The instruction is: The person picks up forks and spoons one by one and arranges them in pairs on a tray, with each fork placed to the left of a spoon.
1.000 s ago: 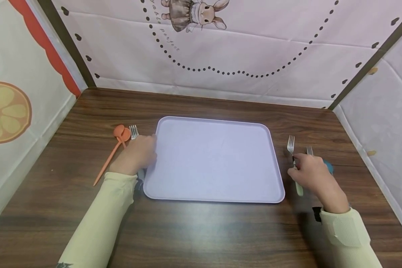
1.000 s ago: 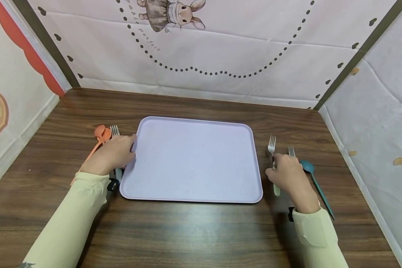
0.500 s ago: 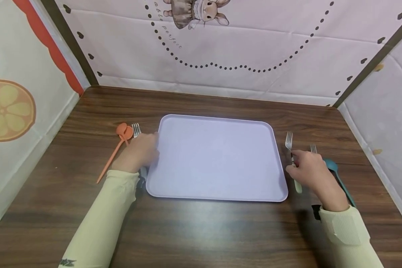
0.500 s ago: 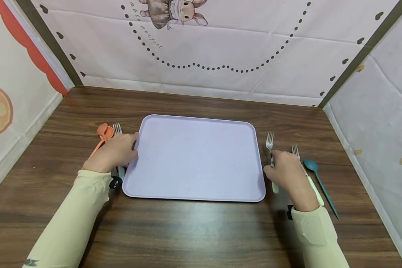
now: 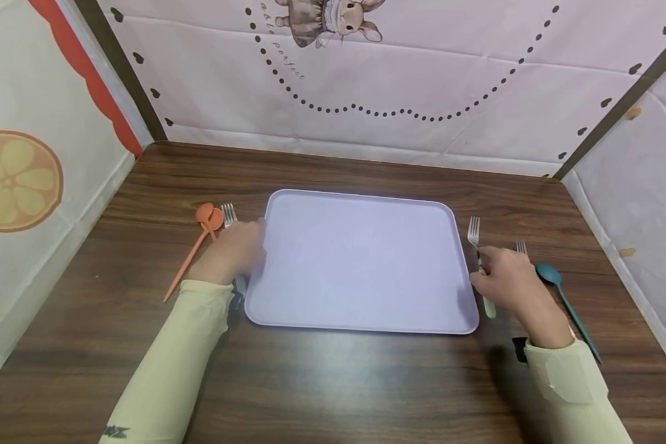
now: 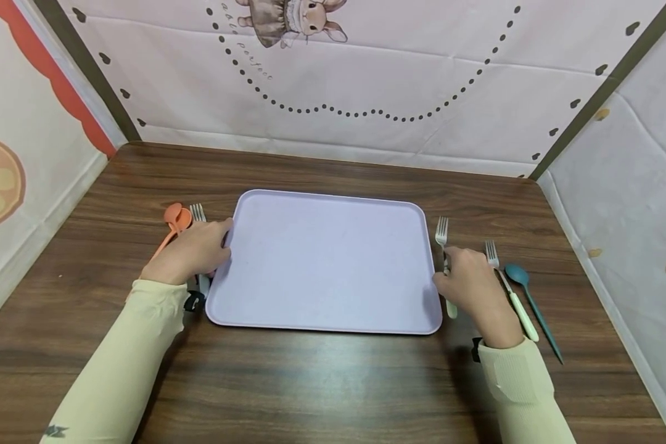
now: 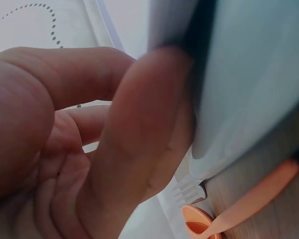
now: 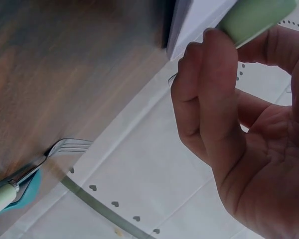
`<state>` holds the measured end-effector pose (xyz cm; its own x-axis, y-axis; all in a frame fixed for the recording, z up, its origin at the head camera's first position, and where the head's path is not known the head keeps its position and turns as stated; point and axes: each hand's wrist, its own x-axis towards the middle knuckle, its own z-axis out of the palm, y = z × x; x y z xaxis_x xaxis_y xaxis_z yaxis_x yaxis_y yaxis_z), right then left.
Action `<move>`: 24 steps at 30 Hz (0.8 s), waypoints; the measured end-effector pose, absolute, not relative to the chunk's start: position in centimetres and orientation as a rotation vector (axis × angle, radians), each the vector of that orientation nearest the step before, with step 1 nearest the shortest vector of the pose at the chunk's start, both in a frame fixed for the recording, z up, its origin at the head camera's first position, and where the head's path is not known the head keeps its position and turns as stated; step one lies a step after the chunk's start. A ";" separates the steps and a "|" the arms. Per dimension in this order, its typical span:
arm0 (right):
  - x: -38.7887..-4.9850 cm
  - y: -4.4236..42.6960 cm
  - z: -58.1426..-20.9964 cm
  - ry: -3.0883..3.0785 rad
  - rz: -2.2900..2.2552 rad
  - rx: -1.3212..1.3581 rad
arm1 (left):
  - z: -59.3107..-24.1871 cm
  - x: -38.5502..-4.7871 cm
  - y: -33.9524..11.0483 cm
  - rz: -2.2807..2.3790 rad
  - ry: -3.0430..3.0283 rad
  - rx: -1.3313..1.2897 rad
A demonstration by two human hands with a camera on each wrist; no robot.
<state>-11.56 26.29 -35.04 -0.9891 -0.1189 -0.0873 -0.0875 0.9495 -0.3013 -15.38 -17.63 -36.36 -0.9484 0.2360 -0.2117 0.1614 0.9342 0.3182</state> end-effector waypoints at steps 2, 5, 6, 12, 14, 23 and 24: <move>-11.6 26.1 -35.0 2.996 -0.452 -0.156 | -36.4 -15.4 -17.7 0.450 2.843 0.298; -11.8 25.8 -35.1 3.004 -0.444 -0.177 | -36.2 -15.3 -17.7 0.460 2.839 0.297; -11.8 25.7 -35.2 3.005 -0.447 -0.180 | -36.2 -15.3 -17.7 0.461 2.838 0.294; -11.9 25.3 -35.4 3.037 -0.457 -0.246 | -36.1 -15.2 -17.7 0.466 2.826 0.274; -11.9 25.2 -35.5 3.037 -0.467 -0.256 | -36.1 -15.2 -17.7 0.468 2.823 0.273; -11.9 24.6 -35.7 3.034 -0.482 -0.282 | -36.1 -15.2 -17.7 0.500 2.815 0.255; -11.9 24.5 -35.7 3.034 -0.479 -0.290 | -36.1 -15.2 -17.7 0.501 2.815 0.256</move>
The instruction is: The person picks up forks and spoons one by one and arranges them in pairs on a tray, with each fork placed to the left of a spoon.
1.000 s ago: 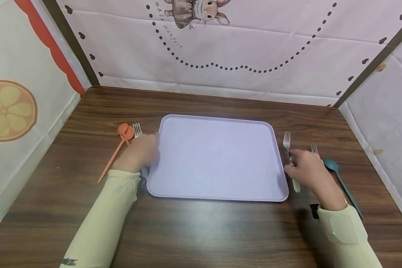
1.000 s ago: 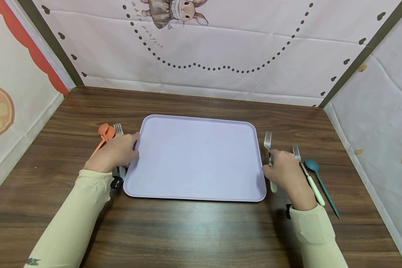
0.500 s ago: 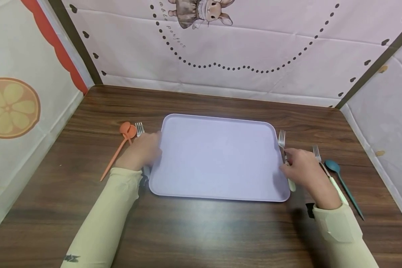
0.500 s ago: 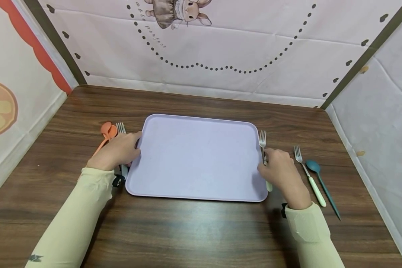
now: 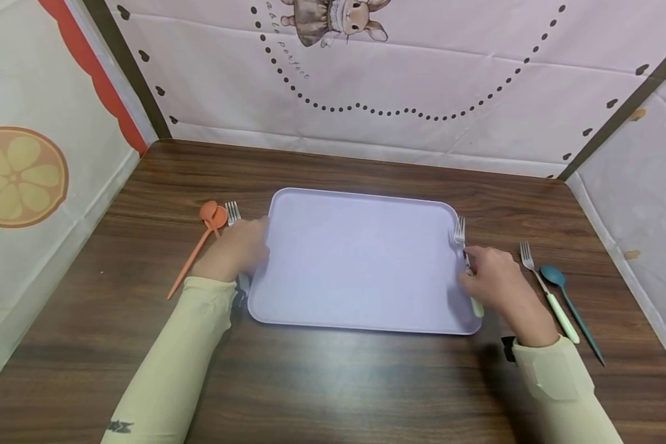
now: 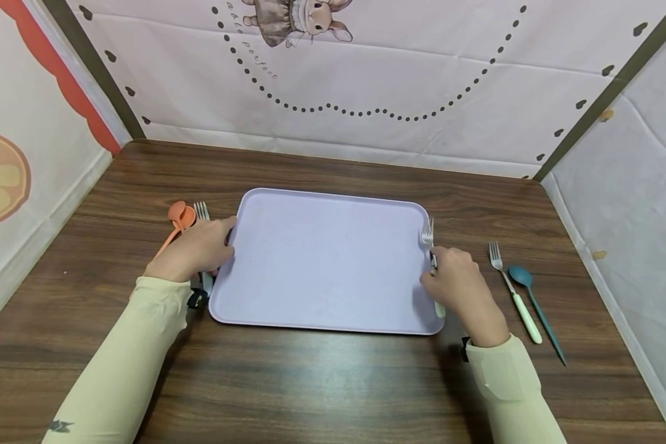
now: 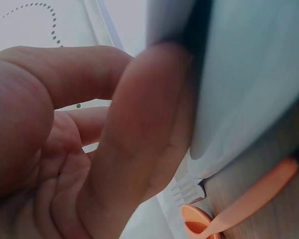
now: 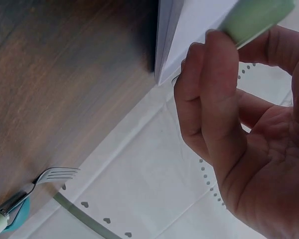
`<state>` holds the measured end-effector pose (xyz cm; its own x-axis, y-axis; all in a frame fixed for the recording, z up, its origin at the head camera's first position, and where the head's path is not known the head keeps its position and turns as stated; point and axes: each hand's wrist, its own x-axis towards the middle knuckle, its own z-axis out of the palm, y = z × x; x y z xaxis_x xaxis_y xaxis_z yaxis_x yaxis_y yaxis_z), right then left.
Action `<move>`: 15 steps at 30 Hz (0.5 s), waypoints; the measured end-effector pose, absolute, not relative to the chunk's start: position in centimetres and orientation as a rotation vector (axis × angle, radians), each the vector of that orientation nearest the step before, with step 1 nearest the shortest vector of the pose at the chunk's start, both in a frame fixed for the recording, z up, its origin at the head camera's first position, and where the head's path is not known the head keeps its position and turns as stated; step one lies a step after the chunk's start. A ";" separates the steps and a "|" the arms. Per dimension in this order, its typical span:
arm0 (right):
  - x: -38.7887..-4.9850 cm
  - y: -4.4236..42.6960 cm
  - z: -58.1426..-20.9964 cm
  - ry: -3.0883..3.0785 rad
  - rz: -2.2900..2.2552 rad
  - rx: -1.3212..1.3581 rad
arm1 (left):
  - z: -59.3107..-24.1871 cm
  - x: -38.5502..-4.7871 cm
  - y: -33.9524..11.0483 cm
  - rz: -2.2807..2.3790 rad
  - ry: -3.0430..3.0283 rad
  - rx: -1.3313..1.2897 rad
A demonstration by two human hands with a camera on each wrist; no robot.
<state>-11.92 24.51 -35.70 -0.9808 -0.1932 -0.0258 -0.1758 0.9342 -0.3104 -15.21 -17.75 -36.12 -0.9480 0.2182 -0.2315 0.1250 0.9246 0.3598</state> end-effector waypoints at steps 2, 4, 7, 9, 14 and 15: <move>-11.9 24.5 -35.8 3.039 -0.474 -0.298 | -36.1 -15.2 -17.7 0.502 2.813 0.254; -11.9 24.4 -35.9 3.041 -0.473 -0.303 | -36.1 -15.2 -17.7 0.506 2.809 0.249; -11.9 24.2 -35.9 3.023 -0.485 -0.290 | -36.1 -15.2 -17.8 0.509 2.808 0.254; -11.9 24.0 -36.0 3.004 -0.500 -0.277 | -36.0 -15.2 -17.8 0.513 2.810 0.262; -11.8 23.6 -36.1 2.986 -0.532 -0.281 | -36.0 -15.2 -17.8 0.517 2.813 0.270; -11.8 23.5 -36.2 2.984 -0.535 -0.286 | -36.0 -15.2 -17.8 0.524 2.807 0.264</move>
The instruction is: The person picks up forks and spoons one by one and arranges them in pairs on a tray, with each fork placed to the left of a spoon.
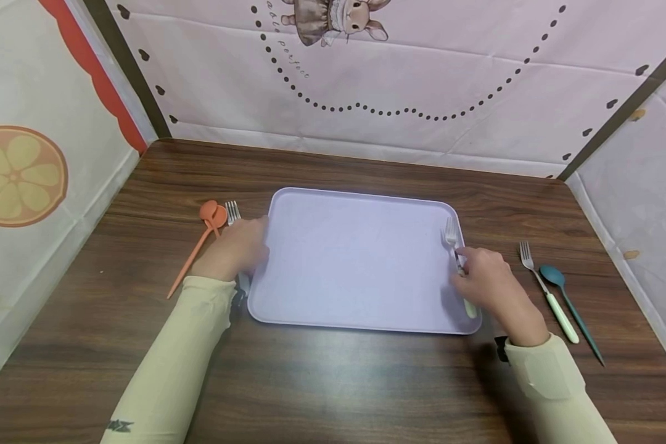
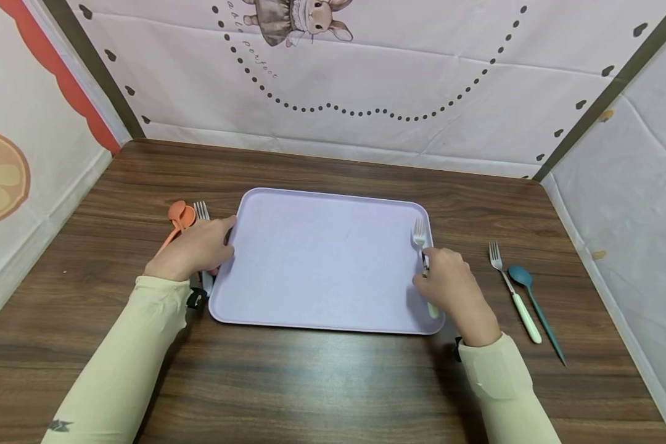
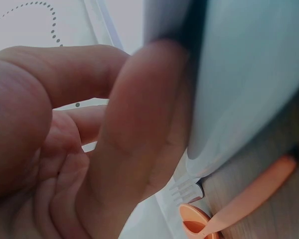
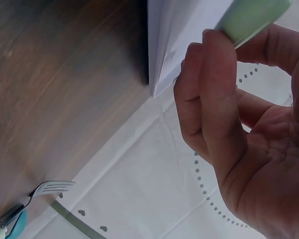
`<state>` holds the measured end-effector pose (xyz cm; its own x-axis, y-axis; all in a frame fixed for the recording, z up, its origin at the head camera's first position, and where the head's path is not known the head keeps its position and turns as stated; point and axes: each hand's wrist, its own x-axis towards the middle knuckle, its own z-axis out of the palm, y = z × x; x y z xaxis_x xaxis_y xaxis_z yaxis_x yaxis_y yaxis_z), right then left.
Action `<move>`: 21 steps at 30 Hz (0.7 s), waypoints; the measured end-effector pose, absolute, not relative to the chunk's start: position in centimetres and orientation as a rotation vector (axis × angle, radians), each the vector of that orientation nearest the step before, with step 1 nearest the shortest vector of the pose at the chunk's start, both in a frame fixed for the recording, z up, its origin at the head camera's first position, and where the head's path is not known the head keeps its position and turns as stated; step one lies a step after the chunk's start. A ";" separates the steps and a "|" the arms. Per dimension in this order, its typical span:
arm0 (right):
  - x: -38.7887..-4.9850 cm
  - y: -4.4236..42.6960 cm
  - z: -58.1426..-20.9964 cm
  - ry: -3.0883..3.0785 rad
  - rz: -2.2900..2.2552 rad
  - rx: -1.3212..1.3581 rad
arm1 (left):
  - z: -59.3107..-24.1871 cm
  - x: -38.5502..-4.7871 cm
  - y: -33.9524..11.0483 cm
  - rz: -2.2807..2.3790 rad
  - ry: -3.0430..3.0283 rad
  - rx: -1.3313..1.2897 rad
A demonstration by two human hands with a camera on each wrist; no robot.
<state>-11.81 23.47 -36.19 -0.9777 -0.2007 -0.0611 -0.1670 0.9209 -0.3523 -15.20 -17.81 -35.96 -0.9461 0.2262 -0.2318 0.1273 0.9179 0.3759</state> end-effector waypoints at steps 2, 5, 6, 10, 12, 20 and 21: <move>-11.9 23.3 -36.3 2.979 -0.536 -0.295 | -35.9 -15.2 -17.8 0.543 2.795 0.248; -12.0 23.0 -36.4 2.975 -0.521 -0.303 | -35.9 -15.2 -17.8 0.562 2.785 0.234; -12.0 22.9 -36.4 2.979 -0.512 -0.307 | -35.9 -15.2 -17.8 0.568 2.783 0.231; -12.0 22.5 -36.4 2.961 -0.512 -0.289 | -36.0 -15.2 -17.9 0.536 2.803 0.251; -11.9 22.3 -36.5 2.946 -0.522 -0.276 | -36.1 -15.2 -17.8 0.525 2.811 0.255; -12.0 21.6 -36.8 2.950 -0.514 -0.299 | -36.4 -15.3 -17.9 0.496 2.823 0.265; -12.0 21.6 -36.9 2.957 -0.510 -0.309 | -36.4 -15.3 -17.9 0.501 2.824 0.263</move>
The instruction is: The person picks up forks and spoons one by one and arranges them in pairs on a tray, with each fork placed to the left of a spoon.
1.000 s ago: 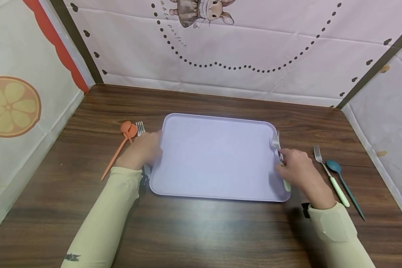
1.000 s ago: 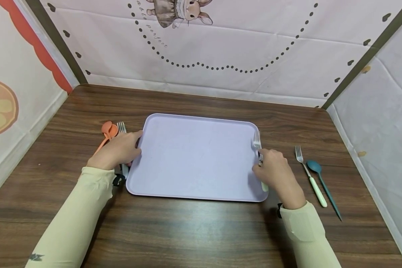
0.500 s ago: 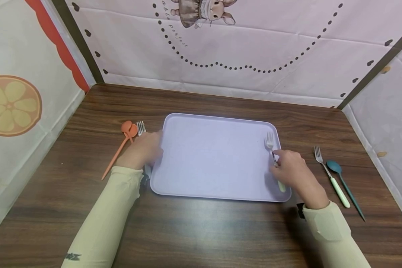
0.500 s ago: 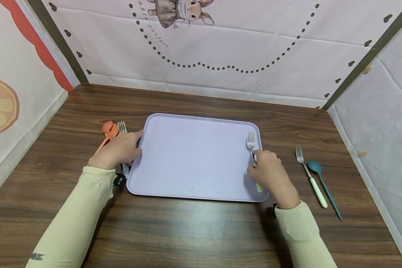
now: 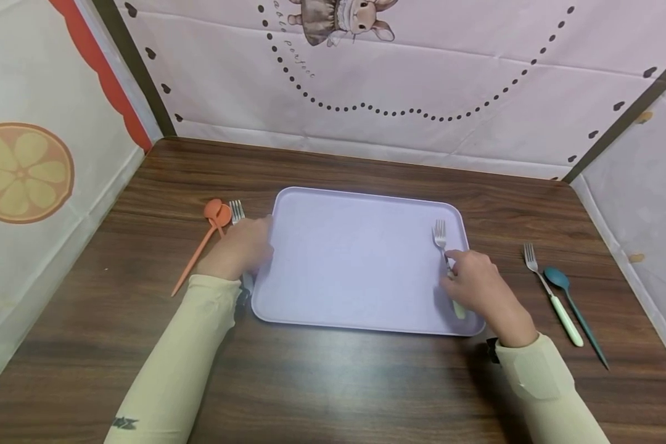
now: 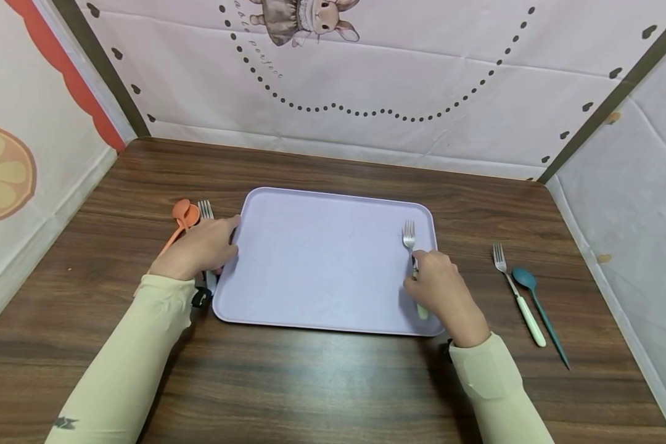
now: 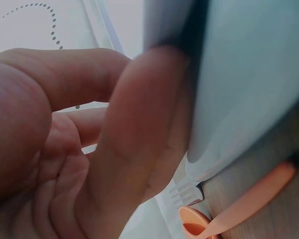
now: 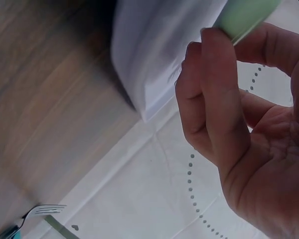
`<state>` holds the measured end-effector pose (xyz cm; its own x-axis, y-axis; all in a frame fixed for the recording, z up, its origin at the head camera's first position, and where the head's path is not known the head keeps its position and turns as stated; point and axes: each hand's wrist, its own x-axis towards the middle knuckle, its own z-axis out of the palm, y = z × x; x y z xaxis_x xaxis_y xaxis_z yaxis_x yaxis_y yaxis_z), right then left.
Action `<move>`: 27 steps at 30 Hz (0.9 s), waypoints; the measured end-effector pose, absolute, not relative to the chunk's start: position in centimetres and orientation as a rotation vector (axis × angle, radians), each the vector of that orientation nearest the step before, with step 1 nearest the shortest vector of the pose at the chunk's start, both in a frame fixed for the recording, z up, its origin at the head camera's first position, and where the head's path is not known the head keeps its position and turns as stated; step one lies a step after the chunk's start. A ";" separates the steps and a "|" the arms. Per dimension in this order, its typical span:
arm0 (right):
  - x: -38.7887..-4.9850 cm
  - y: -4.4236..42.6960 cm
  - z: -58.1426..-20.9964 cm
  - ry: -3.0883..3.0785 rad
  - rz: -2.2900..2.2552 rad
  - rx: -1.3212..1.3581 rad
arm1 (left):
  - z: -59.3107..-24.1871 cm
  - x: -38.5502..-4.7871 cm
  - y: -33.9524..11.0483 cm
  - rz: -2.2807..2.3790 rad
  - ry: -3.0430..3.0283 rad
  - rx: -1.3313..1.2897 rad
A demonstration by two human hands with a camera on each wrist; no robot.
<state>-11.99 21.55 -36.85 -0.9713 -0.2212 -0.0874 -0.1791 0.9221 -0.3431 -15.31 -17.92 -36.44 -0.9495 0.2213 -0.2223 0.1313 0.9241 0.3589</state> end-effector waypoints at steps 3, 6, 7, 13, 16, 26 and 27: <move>-12.1 21.4 -37.0 2.986 -0.498 -0.352 | -36.3 -15.2 -17.9 0.524 2.821 0.254; -12.1 21.2 -37.0 3.006 -0.490 -0.375 | -36.2 -15.2 -17.9 0.540 2.819 0.250; -12.1 21.1 -37.1 3.011 -0.485 -0.380 | -36.2 -15.1 -17.9 0.537 2.823 0.253; -12.2 20.7 -37.1 3.019 -0.460 -0.387 | -36.2 -15.2 -17.8 0.506 2.841 0.267; -12.3 20.5 -37.2 3.015 -0.449 -0.383 | -36.1 -15.2 -17.8 0.497 2.836 0.266; -12.2 20.3 -37.3 3.011 -0.422 -0.359 | -36.2 -15.3 -18.0 0.491 2.838 0.276; -12.0 20.3 -37.3 3.011 -0.419 -0.362 | -36.2 -15.3 -18.0 0.497 2.836 0.276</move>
